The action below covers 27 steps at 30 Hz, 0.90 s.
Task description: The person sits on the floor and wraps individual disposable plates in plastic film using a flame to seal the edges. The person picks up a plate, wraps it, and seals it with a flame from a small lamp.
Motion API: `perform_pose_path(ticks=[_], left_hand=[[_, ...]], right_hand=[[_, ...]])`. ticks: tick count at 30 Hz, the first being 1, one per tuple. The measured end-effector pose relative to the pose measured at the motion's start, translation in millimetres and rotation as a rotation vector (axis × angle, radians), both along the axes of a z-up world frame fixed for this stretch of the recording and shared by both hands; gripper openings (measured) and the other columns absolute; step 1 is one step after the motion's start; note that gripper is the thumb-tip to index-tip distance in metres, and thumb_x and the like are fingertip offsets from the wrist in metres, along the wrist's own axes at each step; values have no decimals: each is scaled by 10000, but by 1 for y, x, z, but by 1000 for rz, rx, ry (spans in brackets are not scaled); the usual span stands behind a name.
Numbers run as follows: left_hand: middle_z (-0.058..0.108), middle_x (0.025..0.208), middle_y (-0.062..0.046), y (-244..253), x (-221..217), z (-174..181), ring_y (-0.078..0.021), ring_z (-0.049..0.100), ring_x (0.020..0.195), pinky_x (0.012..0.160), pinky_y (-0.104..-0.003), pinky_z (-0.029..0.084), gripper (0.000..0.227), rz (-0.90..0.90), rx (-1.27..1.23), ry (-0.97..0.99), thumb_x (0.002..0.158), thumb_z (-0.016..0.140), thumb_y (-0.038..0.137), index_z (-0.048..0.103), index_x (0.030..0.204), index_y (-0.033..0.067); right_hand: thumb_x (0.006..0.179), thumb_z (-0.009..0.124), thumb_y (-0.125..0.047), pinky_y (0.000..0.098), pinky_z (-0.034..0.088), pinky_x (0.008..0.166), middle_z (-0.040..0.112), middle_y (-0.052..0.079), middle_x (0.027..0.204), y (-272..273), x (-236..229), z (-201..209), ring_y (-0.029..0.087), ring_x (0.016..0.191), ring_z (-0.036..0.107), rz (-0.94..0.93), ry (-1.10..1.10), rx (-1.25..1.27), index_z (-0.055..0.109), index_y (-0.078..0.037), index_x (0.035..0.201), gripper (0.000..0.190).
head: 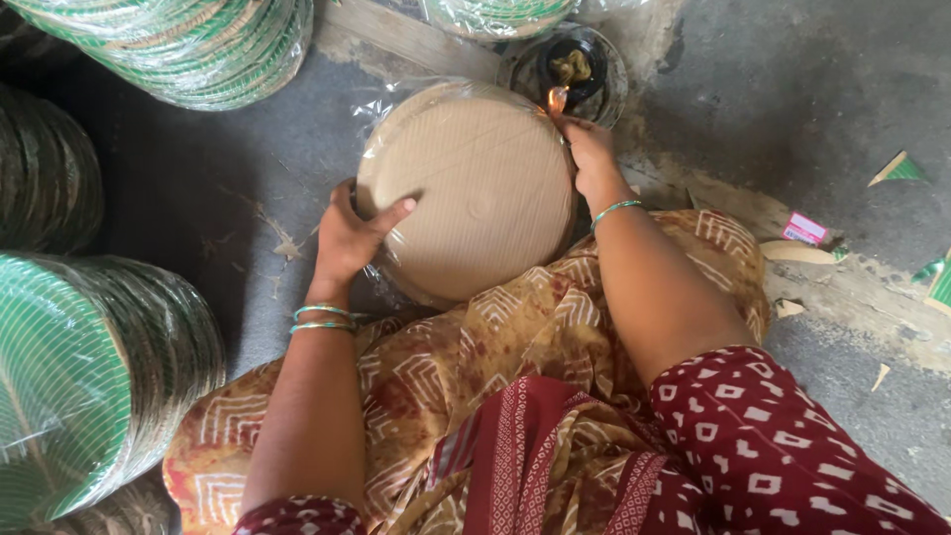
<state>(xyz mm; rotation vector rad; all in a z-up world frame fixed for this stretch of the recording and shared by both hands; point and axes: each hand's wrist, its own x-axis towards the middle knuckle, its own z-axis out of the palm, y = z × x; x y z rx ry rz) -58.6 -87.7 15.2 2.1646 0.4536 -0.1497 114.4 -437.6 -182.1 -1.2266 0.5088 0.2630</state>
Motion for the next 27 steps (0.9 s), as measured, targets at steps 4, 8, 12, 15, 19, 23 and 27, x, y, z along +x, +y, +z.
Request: perform_pose_path(ticks=[4,8,12,15,19,23,27], left_hand=[[679,1187,-287,-2,11,-14,-337,695,1084,940,-402,546,1014,-16,-9,0,691,878,589,530,1318,-128],[731,1181,-256,13,8,-12,-304,725,1076,950,-371,560,940,0,-172,38,728,855,569,606,1305,-130],[670,1239,-187,33,-2,12,-255,685,1122,951,-362,561,948,98,-317,-30,739,909,432,443,1365,-105],[662,1219,-187,40,-18,42,-263,666,1114,970,-392,561,957,-46,-584,-271,628,978,322,453,1326,-69],[586,1228,-131,28,-36,91,-249,596,1147,1004,-396,519,952,-154,-292,-631,571,1033,347,482,1267,5],[555,1137,-158,19,-57,125,-340,525,1064,931,-453,420,861,-273,503,-806,537,1043,355,538,1139,2],[601,1213,-130,16,-64,95,-346,555,1152,1005,-439,422,717,-498,464,-649,676,1003,239,584,1239,90]], right_hand=[[877,822,-188,307,554,699,781,59,917,0,-3,21,144,760,700,-21,23,-6,786,-17,965,196],[879,811,-165,279,550,757,777,38,965,9,-13,49,123,833,698,89,-68,44,791,-38,1004,179],[923,846,-150,262,534,850,720,-4,1007,2,-24,104,102,940,660,481,-420,73,716,-46,1057,215],[905,884,-95,232,485,830,634,-25,1013,2,-42,143,87,940,595,759,-631,118,610,-65,1082,328],[842,883,-113,224,497,833,635,3,1249,9,-60,179,101,1150,602,764,-574,325,585,-89,1385,620],[887,800,-98,289,552,851,615,34,1298,29,-61,180,136,1160,599,697,-679,249,554,-85,1409,577],[875,740,-120,360,599,870,608,-20,1268,66,-68,144,130,1108,600,520,-321,297,518,-149,1400,571]])
